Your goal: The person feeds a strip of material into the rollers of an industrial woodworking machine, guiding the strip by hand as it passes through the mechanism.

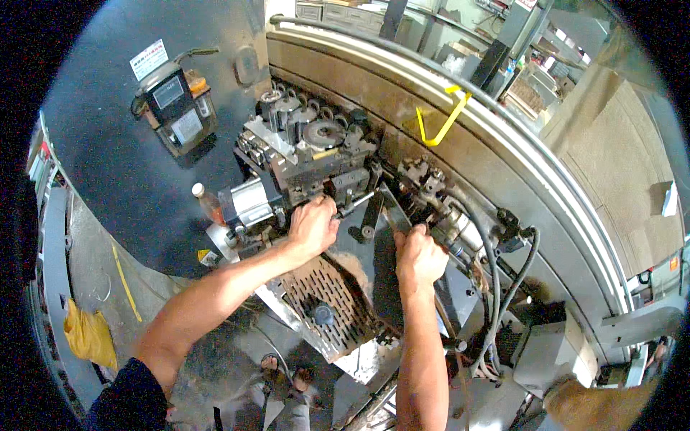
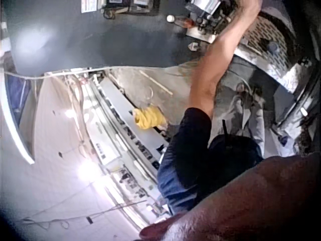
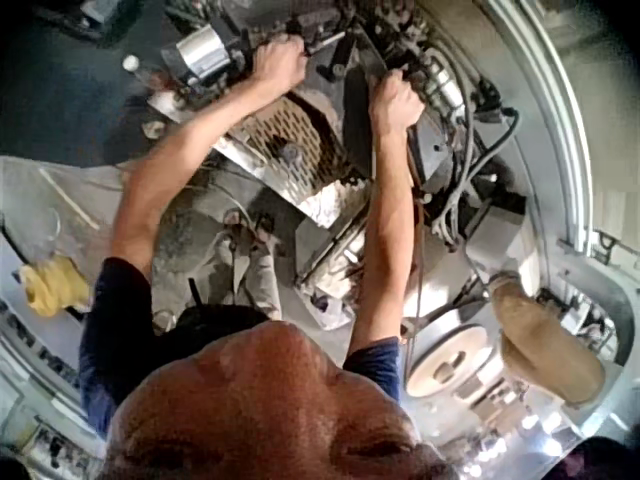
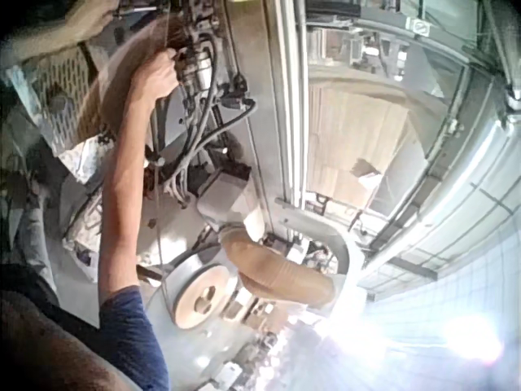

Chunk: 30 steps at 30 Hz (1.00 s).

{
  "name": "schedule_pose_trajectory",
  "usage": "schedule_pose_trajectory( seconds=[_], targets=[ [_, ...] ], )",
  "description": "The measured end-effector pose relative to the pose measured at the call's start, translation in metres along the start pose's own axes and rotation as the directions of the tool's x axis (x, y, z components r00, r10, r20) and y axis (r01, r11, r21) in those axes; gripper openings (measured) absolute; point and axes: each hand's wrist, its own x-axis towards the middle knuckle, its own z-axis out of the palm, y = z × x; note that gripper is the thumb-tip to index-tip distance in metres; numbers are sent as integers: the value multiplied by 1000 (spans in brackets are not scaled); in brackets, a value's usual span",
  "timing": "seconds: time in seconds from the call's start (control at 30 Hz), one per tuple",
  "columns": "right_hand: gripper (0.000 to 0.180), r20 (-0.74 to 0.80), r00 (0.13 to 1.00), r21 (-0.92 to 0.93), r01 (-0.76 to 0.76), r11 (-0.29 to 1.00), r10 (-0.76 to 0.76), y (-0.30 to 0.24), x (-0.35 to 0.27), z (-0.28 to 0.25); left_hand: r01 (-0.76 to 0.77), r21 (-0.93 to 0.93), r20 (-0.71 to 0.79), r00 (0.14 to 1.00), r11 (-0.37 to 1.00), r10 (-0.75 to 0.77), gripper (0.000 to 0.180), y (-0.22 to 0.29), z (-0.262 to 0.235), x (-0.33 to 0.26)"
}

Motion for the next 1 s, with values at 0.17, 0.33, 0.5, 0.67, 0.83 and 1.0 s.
schedule_pose_trajectory(
  seconds=[0.17, 0.33, 0.5, 0.67, 0.83, 1.0],
  targets=[
    [42, 45, 998, 40, -38, 998, 37, 1, 1, -1, 213, 36, 236, 948, 976, -215, 18, 1, -7, 7],
    [45, 104, 993, 19, -48, 999, 46, -1, 1, -6, 596, -373, 559, 756, 711, -340, 26, -13, -18, 22],
    [46, 78, 997, 20, -20, 1000, 18, 0, -2, -4, 543, -393, 530, 793, 742, -300, 19, -20, -12, 20],
    [41, 131, 987, 40, -100, 994, 94, -3, -1, -5, 186, -113, 183, 969, 976, -163, 19, -11, -5, 10],
    [41, 129, 986, -5, -107, 994, 107, -6, 0, -9, 200, -176, 227, 961, 964, -158, 24, -12, -6, 9],
    [41, 78, 994, 39, -76, 996, 72, -5, -2, -9, 411, -319, 506, 836, 854, -213, 27, -22, -5, 25]
  ],
)
